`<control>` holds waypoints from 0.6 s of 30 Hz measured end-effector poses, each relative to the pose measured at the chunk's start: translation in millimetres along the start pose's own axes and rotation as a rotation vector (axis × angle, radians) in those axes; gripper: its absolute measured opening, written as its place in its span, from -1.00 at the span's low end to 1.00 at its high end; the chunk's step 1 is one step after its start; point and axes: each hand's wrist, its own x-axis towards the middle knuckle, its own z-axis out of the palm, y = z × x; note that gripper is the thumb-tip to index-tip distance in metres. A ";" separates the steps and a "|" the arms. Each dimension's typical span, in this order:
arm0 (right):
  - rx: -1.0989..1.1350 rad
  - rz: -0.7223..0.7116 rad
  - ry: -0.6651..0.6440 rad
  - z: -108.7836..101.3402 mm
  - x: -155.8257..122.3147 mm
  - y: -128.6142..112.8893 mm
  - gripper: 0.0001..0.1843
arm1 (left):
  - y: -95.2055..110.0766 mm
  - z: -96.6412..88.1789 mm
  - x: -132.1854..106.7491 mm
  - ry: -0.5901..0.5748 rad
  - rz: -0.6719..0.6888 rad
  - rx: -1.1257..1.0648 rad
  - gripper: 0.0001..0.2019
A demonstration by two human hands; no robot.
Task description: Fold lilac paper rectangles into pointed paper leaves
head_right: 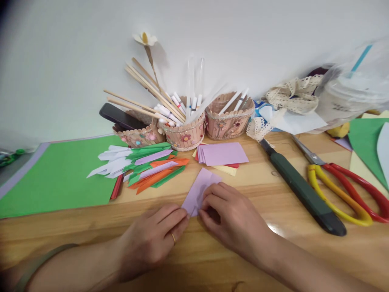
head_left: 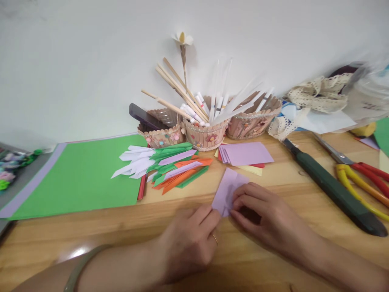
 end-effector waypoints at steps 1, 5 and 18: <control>0.000 0.004 0.003 0.5 -0.1 0.3 -0.83 | 0.2 0.8 -0.2 0.003 -0.004 -0.005 -0.69; 0.006 0.030 -0.001 2.1 0.3 1.7 -0.83 | -0.4 -0.1 1.1 0.008 -0.004 -0.009 -0.69; -0.002 0.108 -0.094 -1.2 1.1 -0.4 -0.89 | -1.5 7.2 0.3 -0.126 -0.135 -0.046 -0.85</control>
